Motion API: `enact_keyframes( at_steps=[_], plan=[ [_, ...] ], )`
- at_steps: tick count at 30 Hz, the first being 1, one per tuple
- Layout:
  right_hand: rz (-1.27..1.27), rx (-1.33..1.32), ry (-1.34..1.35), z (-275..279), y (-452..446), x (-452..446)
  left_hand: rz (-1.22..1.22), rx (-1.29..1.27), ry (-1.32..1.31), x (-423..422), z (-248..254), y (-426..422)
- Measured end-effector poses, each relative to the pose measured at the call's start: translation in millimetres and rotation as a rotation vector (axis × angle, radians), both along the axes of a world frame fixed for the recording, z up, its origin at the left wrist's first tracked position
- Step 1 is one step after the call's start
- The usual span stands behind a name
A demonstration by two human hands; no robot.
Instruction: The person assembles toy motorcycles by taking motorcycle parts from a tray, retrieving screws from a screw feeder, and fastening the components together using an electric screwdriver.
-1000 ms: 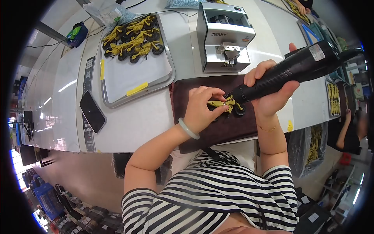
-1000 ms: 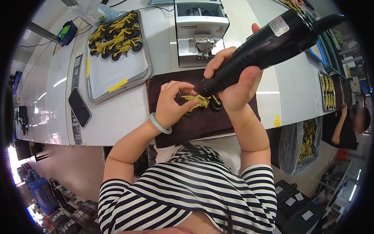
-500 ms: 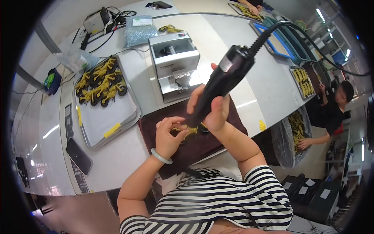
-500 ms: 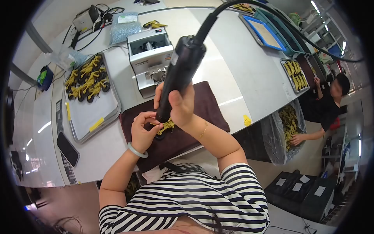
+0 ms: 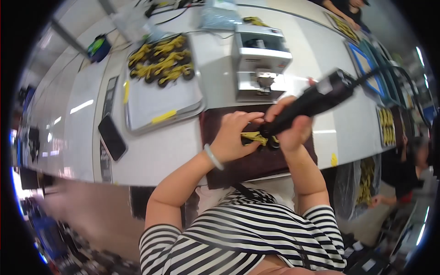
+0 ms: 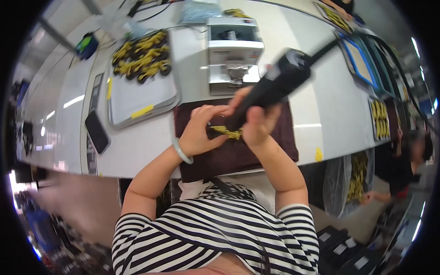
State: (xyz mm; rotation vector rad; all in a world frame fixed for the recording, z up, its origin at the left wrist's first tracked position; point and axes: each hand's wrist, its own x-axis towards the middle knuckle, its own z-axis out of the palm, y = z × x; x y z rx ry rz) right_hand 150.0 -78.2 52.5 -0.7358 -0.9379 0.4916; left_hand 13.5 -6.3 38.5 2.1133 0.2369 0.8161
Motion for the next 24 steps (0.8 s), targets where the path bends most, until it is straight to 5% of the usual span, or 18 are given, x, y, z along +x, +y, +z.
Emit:
enact_keyframes(
  at_steps=[4, 8, 24],
  plan=[
    [-0.099, -0.027, -0.109, 25.3, -9.3, -13.5, -0.145, -0.134, 0.281, -6.9, -12.6, 30.3],
    [-0.042, -0.073, -0.085, 22.3, -20.0, -29.8, -0.119, 0.033, 0.425, -9.3, -27.8, 30.7],
    [-0.035, -0.115, -0.270, -17.4, -11.2, -38.2, -0.014, 0.203, 0.394, -4.8, -48.4, 18.4]
  ],
)
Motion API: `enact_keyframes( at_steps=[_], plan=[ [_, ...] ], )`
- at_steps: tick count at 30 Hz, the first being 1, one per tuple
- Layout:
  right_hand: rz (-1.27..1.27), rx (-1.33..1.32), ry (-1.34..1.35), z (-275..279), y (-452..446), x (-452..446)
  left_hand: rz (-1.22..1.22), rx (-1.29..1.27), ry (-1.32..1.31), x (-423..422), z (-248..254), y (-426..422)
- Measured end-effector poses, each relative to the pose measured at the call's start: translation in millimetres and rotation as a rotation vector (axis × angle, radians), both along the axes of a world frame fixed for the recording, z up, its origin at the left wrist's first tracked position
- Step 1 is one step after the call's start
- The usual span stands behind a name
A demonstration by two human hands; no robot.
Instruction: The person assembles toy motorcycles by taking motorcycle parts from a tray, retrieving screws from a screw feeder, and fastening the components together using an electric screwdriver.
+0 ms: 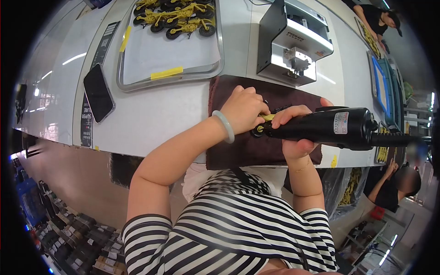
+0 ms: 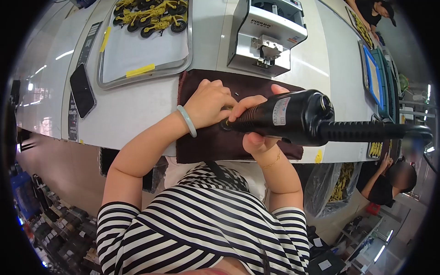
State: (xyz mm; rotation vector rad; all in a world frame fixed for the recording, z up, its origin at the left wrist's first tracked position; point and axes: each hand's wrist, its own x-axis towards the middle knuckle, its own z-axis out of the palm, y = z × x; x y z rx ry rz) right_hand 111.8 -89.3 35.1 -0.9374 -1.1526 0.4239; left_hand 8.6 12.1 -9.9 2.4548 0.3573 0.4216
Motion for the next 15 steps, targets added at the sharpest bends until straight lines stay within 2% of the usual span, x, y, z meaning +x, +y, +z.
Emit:
enact_keyframes(
  at_steps=[2, 9, 14, 15],
  plan=[
    [0.129, -0.035, 0.039, 2.4, 1.2, -0.2, 0.013, 0.031, -0.006, 1.1, -2.1, -1.1],
    [0.211, -0.162, -0.002, 4.3, 0.4, 4.7, 0.030, 0.001, 0.045, 2.4, -1.0, -3.3],
    [0.270, -0.185, 0.040, 3.5, -1.2, 1.7, 0.022, 0.039, -0.028, 3.4, -2.6, -3.3],
    [0.347, -0.154, -0.032, 1.7, 0.8, 7.3, 0.005, 0.045, -0.043, 3.9, -1.0, -2.8]
  ],
)
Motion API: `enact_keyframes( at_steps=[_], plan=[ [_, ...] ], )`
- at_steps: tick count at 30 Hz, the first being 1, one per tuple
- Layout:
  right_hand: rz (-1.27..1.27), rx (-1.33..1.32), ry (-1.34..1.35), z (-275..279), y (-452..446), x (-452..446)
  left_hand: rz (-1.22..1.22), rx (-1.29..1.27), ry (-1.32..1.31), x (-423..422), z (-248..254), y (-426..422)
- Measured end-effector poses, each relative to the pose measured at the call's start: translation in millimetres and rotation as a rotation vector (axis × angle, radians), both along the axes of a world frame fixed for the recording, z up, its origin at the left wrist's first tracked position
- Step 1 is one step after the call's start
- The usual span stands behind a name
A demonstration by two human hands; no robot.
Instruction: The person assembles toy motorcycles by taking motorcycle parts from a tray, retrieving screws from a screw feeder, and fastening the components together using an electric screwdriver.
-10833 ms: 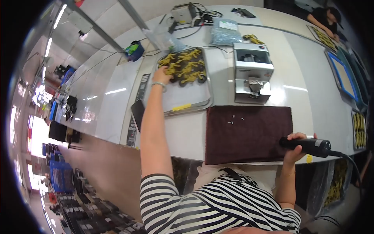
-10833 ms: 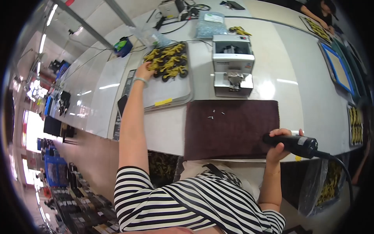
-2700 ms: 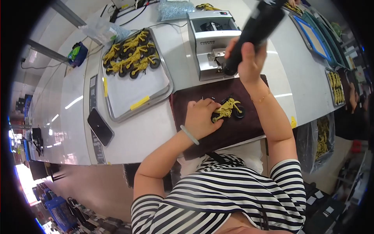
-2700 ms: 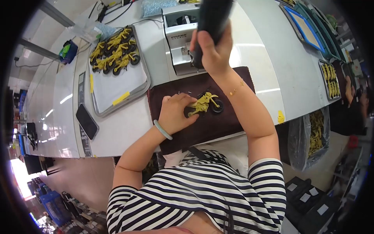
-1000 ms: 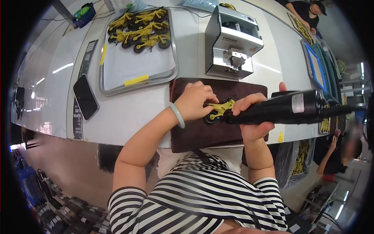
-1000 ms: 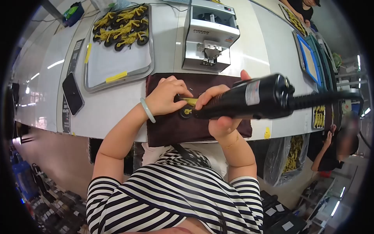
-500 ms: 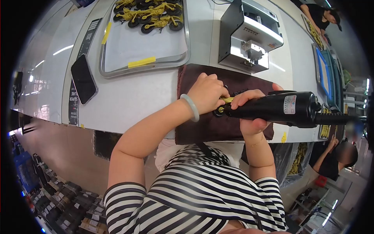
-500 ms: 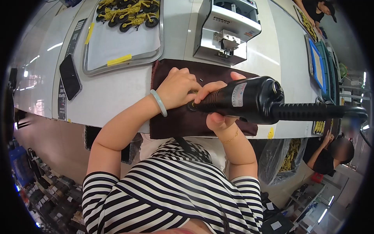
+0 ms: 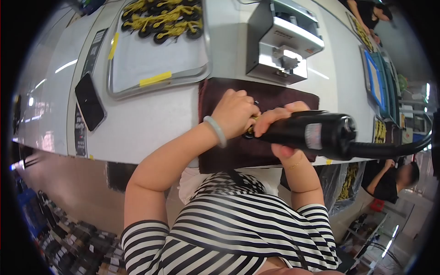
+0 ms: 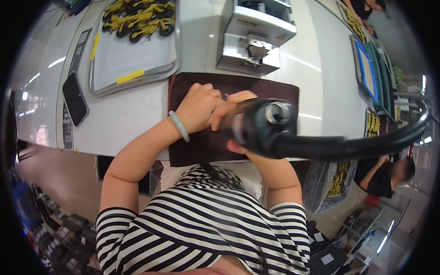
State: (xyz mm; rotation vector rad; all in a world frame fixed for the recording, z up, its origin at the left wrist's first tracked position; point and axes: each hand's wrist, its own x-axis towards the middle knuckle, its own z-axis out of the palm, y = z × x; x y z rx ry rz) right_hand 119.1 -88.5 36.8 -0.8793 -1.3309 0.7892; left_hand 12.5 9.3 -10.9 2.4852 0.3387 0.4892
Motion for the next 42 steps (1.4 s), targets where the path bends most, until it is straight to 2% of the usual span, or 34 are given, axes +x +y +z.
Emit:
enact_keyframes(
  at_steps=[3, 5, 6, 8, 11, 13, 19, 25, 32, 33, 36, 40, 42],
  plan=[
    [0.187, 0.037, -0.089, 7.0, 6.4, 13.0, 0.005, 0.039, 0.014, -0.7, 2.6, 0.2],
    [0.032, 0.028, -0.001, 21.8, 6.3, 15.8, 0.039, -0.007, 0.005, -1.6, 0.7, -0.4],
    [-0.108, 0.188, 0.106, 23.9, 13.9, 20.6, 0.032, -0.033, 0.079, -2.2, 5.5, -0.5],
    [-0.428, 0.276, -0.028, 51.7, 30.0, 35.2, 0.046, -0.097, 0.060, -1.6, 7.1, 0.0],
    [-0.517, 0.453, -0.066, 69.8, 61.0, 74.3, 0.057, -0.188, 0.077, -0.9, 8.4, 0.5],
    [-0.564, 0.454, -0.042, 68.3, 77.9, 89.5, 0.060, -0.208, 0.107, -0.5, 9.9, 1.1],
    [-0.509, 0.319, -0.070, 52.6, 90.3, 101.7, 0.064, -0.224, 0.101, -1.3, 11.0, 0.2],
    [-0.468, 0.430, -0.035, 52.4, 95.2, 94.1, 0.062, -0.195, 0.100, -2.4, 10.7, 0.7],
    [-0.330, 0.394, -0.038, 50.1, 101.1, 98.1, 0.082, -0.137, 0.104, -2.2, 11.3, 0.3],
    [-0.334, 0.395, -0.044, 50.8, 99.9, 96.6, 0.099, -0.126, 0.107, -2.3, 12.4, 0.7],
    [-0.565, 0.323, -0.110, 50.0, 98.2, 96.2, 0.113, -0.123, 0.123, -2.5, 13.1, 1.0],
    [-0.633, 0.257, -0.083, 49.8, 101.8, 103.2, 0.108, -0.118, 0.120, -2.4, 12.0, 0.7],
    [-0.366, 0.360, 0.035, 51.1, 102.1, 106.4, 0.117, -0.105, 0.133, -2.2, 13.7, 0.2]
  ],
)
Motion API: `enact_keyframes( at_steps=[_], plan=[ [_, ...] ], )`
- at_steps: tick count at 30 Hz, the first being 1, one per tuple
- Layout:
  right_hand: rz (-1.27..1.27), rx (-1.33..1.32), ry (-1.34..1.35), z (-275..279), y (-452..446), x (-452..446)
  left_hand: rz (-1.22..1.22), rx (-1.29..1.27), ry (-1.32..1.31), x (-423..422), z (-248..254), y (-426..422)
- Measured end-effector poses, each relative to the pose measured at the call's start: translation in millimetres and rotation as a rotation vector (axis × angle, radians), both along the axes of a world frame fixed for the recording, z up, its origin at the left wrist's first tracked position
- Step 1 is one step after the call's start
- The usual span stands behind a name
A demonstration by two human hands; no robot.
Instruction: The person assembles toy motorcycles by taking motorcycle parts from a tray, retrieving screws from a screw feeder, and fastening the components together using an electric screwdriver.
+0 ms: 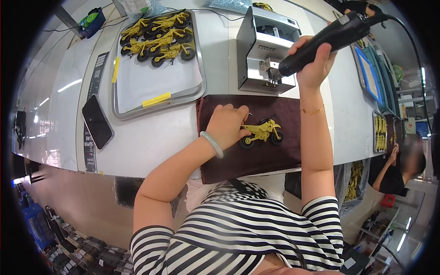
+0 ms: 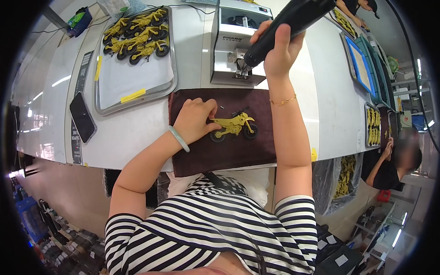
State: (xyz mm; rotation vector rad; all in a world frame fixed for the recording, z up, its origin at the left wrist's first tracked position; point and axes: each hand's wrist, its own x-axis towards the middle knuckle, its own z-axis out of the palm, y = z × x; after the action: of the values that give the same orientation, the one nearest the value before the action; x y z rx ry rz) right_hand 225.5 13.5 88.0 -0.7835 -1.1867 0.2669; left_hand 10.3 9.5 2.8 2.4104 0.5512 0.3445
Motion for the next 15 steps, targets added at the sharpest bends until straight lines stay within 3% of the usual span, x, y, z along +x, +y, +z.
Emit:
enact_keyframes(
  at_steps=[1, 3, 7, 15],
  plan=[
    [-0.006, 0.001, -0.002, 0.5, -1.0, 0.7, -0.006, 0.001, -0.002, 0.1, 0.4, -0.1],
    [0.248, 0.019, -0.069, 1.1, -3.0, -0.6, 0.001, 0.009, 0.010, 0.0, 0.6, -0.3],
    [-0.150, -0.023, -0.155, -1.2, -4.9, -14.1, -0.011, -0.007, -0.011, 1.0, -4.4, 0.2],
    [-0.208, 0.021, -0.042, -5.2, -7.9, -8.5, 0.000, -0.014, -0.008, 0.6, -3.7, 0.1]
  ],
)
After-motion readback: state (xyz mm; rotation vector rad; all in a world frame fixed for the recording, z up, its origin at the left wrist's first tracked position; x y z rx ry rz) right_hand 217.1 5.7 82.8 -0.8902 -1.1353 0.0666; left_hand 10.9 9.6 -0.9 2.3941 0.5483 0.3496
